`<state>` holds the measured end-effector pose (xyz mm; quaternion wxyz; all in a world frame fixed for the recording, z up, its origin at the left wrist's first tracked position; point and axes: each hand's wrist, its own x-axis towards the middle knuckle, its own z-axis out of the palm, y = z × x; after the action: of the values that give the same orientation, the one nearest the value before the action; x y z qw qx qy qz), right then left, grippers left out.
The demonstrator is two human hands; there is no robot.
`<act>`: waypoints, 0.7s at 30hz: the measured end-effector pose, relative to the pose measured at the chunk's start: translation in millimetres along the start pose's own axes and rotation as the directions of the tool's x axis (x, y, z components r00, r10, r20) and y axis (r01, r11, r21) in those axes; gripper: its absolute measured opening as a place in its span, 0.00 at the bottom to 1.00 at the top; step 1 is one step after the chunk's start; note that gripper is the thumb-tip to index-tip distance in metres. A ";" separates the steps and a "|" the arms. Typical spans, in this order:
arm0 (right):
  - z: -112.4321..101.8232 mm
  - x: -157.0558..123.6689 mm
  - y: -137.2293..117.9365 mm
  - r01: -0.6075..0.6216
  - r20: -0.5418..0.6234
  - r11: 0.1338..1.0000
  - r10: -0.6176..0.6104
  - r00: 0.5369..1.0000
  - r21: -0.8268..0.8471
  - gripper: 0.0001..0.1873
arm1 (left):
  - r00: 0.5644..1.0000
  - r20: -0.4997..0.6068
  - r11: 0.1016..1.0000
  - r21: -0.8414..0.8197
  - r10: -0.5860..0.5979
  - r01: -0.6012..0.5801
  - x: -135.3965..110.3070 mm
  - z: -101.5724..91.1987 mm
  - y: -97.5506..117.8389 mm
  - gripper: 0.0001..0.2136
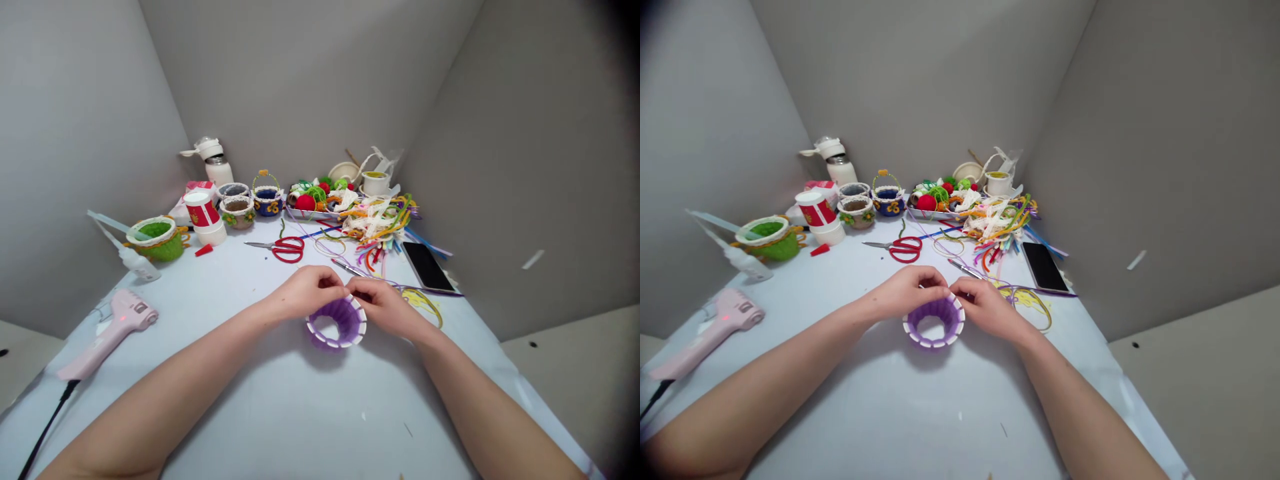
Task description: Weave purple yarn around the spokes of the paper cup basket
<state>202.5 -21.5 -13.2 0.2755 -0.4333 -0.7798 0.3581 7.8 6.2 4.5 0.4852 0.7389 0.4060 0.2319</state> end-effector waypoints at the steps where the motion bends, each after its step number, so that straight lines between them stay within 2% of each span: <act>1: 0.1 0.0 0.4 -0.003 0.003 1.000 0.003 1.000 0.002 0.10 | 1.000 -0.002 1.000 0.002 0.014 -0.014 0.5 0.7 -1.1 0.11; 6: -0.6 -0.6 3.4 -0.028 -0.023 0.999 0.028 0.999 -0.015 0.08 | 0.999 -0.015 0.998 0.057 -0.036 0.036 -0.3 -6.0 -1.4 0.08; 11: 0.0 -0.1 3.9 -0.020 -0.033 1.000 0.019 0.999 -0.023 0.09 | 0.996 0.023 0.993 0.085 -0.088 0.085 -2.9 -10.7 2.7 0.09; 21: 1.7 0.5 3.2 0.019 -0.013 0.998 -0.020 1.000 -0.060 0.10 | 0.989 0.029 0.985 -0.082 -0.147 0.149 1.7 3.3 5.5 0.10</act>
<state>202.5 -20.4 -16.6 0.2710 -0.4364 -0.7925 0.3288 13.2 4.8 8.0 0.5366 0.6881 0.4441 0.2035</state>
